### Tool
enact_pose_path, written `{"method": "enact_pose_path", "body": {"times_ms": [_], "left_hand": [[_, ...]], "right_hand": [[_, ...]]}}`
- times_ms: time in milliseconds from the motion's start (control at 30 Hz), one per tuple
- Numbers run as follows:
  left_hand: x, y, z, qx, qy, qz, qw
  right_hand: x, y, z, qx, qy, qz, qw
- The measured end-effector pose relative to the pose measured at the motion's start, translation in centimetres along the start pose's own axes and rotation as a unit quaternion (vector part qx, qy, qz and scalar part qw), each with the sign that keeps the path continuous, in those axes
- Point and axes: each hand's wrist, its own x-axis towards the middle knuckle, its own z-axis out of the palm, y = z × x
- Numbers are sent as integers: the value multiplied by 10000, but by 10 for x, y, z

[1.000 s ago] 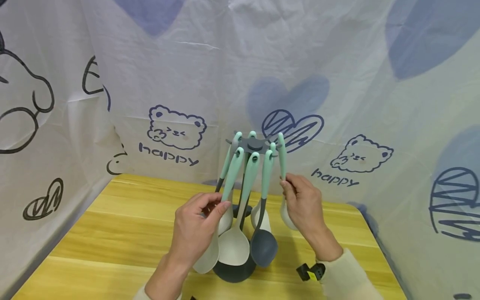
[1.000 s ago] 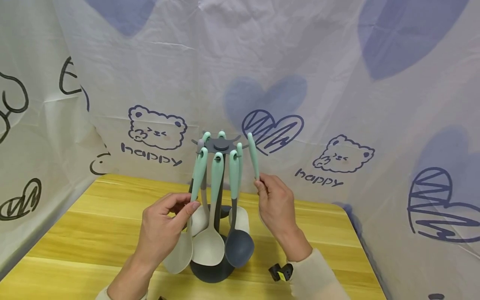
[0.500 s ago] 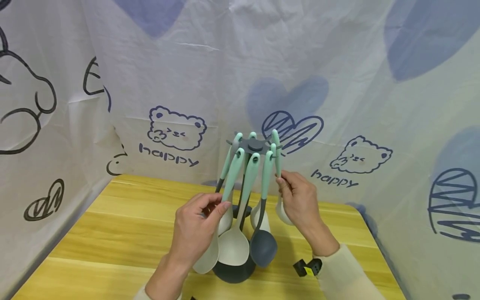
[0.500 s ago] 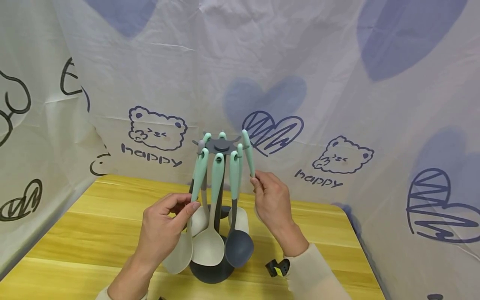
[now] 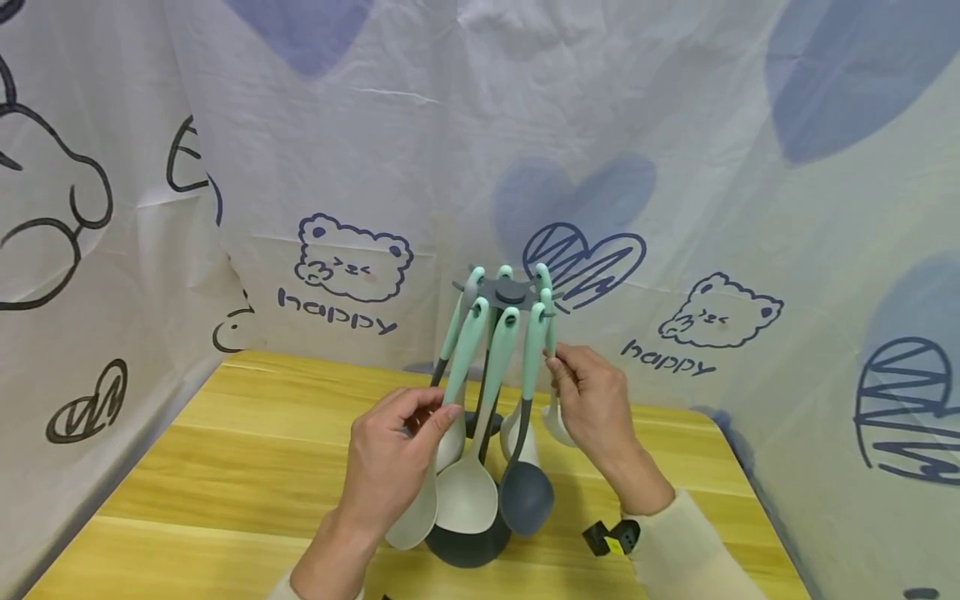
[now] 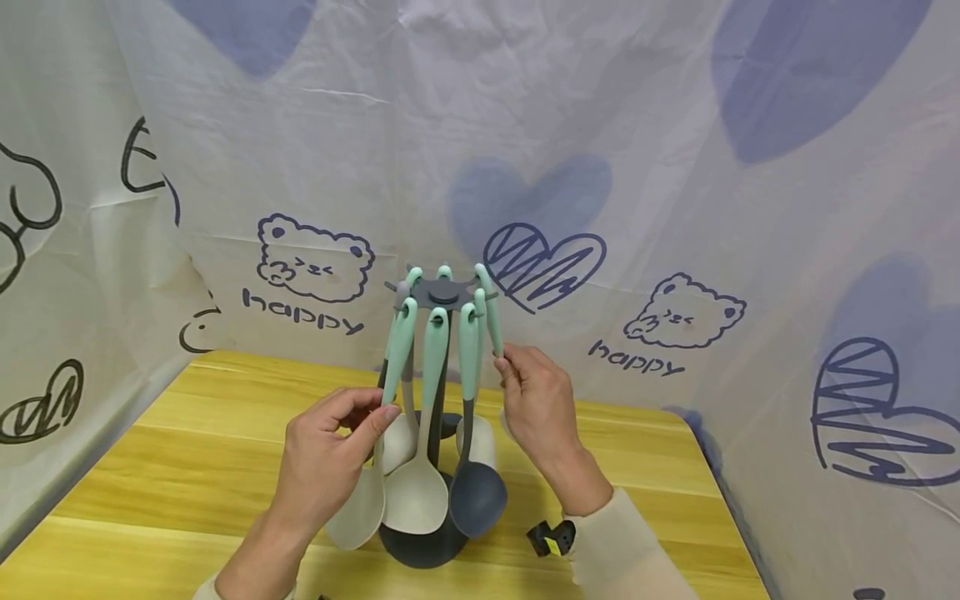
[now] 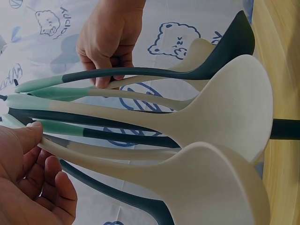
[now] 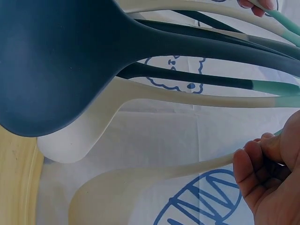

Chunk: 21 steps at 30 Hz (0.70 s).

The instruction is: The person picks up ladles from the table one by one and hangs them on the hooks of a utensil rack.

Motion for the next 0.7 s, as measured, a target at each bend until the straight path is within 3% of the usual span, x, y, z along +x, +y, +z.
{"method": "enact_pose_path", "body": {"times_ms": [700], "left_hand": [[0, -1, 0, 5, 37, 43, 10000]], "right_hand": [[-5, -3, 5, 187, -115, -279, 9994]]}}
